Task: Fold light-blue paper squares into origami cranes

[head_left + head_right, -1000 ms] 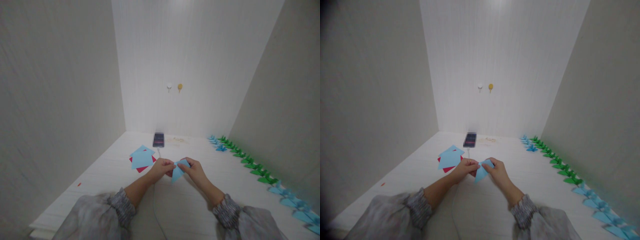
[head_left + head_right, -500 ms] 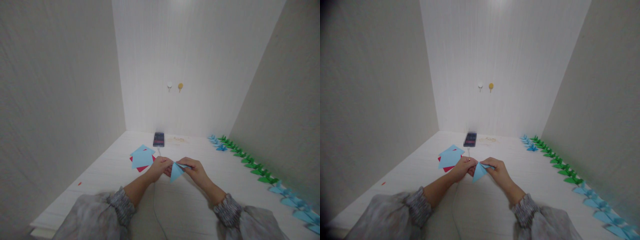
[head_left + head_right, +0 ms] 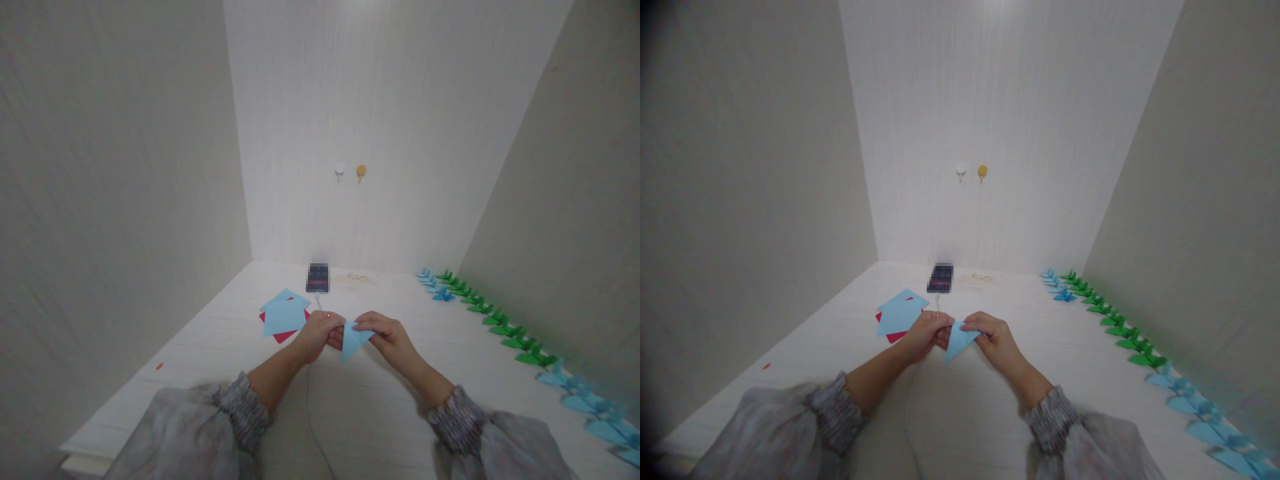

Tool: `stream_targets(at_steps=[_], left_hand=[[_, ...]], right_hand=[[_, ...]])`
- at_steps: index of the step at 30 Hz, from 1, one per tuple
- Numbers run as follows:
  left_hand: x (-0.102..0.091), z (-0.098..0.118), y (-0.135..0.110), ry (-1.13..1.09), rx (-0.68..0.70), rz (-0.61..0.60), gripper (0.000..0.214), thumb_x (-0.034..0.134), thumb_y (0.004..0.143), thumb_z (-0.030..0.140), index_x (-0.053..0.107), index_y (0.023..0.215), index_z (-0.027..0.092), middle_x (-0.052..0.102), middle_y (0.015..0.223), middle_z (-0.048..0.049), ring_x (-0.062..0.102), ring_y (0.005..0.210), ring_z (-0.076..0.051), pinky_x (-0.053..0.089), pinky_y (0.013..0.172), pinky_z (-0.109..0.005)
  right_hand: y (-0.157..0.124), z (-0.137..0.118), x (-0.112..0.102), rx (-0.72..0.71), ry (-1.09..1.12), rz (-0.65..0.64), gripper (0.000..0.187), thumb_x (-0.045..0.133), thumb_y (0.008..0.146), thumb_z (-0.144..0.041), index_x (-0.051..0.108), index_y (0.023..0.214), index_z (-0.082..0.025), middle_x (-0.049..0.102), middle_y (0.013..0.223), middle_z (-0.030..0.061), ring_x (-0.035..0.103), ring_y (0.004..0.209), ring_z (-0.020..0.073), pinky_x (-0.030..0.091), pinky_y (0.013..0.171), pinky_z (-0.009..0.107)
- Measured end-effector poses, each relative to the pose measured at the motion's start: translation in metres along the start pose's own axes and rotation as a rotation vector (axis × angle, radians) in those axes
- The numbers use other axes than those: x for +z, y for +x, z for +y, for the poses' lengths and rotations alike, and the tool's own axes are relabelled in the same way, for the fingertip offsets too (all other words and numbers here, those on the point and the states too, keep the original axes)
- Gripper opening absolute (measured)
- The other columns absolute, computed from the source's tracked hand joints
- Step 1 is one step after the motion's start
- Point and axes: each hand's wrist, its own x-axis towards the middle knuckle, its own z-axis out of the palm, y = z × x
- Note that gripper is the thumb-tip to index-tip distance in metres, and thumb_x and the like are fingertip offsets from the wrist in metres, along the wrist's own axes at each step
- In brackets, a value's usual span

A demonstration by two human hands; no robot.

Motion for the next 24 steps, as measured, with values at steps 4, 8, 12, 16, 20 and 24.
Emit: stream_targets(at_steps=[4, 8, 12, 16, 20, 24], left_hand=[[0.0, 0.0, -0.001, 0.04, -0.012, -0.027, 0.025, 0.058, 0.058, 0.033, 0.054, 0.06, 0.009, 0.057, 0.052, -0.0036, 0.052, 0.044, -0.01, 0.04, 0.044, -0.022], [-0.002, -0.001, 0.0, 0.085, -0.009, -0.002, 0.028, 0.061, 0.056, 0.035, 0.055, 0.062, 0.009, 0.059, 0.054, -0.0041, 0.053, 0.046, -0.011, 0.041, 0.047, -0.022], [-0.005, -0.003, 0.002, 0.112, 0.038, 0.043, 0.028, 0.061, 0.055, 0.034, 0.057, 0.063, 0.009, 0.059, 0.054, -0.0035, 0.053, 0.048, -0.011, 0.043, 0.05, -0.024], [-0.005, -0.004, 0.002, 0.193, 0.065, 0.048, 0.03, 0.061, 0.055, 0.036, 0.058, 0.066, 0.009, 0.06, 0.056, -0.0042, 0.055, 0.051, -0.012, 0.045, 0.053, -0.025], [-0.003, -0.004, 0.0, 0.267, 0.058, 0.028, 0.031, 0.059, 0.056, 0.038, 0.058, 0.066, 0.009, 0.061, 0.057, -0.0052, 0.056, 0.052, -0.013, 0.045, 0.053, -0.026], [-0.003, -0.003, -0.001, 0.28, 0.052, 0.024, 0.03, 0.059, 0.056, 0.037, 0.058, 0.066, 0.009, 0.06, 0.056, -0.0049, 0.056, 0.052, -0.013, 0.045, 0.052, -0.025]], right_hand=[[0.0, 0.0, 0.001, -0.005, -0.019, -0.014, 0.02, 0.046, 0.075, -0.025, 0.063, 0.085, -0.026, 0.057, 0.085, 0.006, 0.053, 0.079, 0.0175, 0.042, 0.07, 0.031], [0.0, -0.001, 0.0, 0.024, 0.041, -0.026, 0.019, 0.048, 0.074, -0.025, 0.064, 0.083, -0.024, 0.058, 0.087, 0.006, 0.053, 0.08, 0.0179, 0.04, 0.072, 0.031], [0.0, -0.005, -0.002, 0.156, 0.214, -0.031, 0.024, 0.05, 0.071, -0.029, 0.062, 0.09, -0.02, 0.059, 0.094, 0.0059, 0.05, 0.09, 0.0203, 0.036, 0.08, 0.033], [0.001, 0.0, 0.004, 0.362, 0.223, 0.051, 0.026, 0.048, 0.072, -0.035, 0.064, 0.081, -0.016, 0.063, 0.079, 0.0048, 0.054, 0.078, 0.018, 0.039, 0.074, 0.03], [0.002, 0.01, 0.013, 0.447, 0.242, -0.011, 0.024, 0.054, 0.068, -0.036, 0.062, 0.066, -0.014, 0.058, 0.054, 0.0004, 0.05, 0.05, 0.011, 0.04, 0.051, 0.023], [0.002, 0.012, 0.015, 0.478, 0.289, 0.004, 0.023, 0.057, 0.064, -0.037, 0.06, 0.061, -0.014, 0.055, 0.049, -0.0013, 0.048, 0.045, 0.009, 0.038, 0.046, 0.021]])
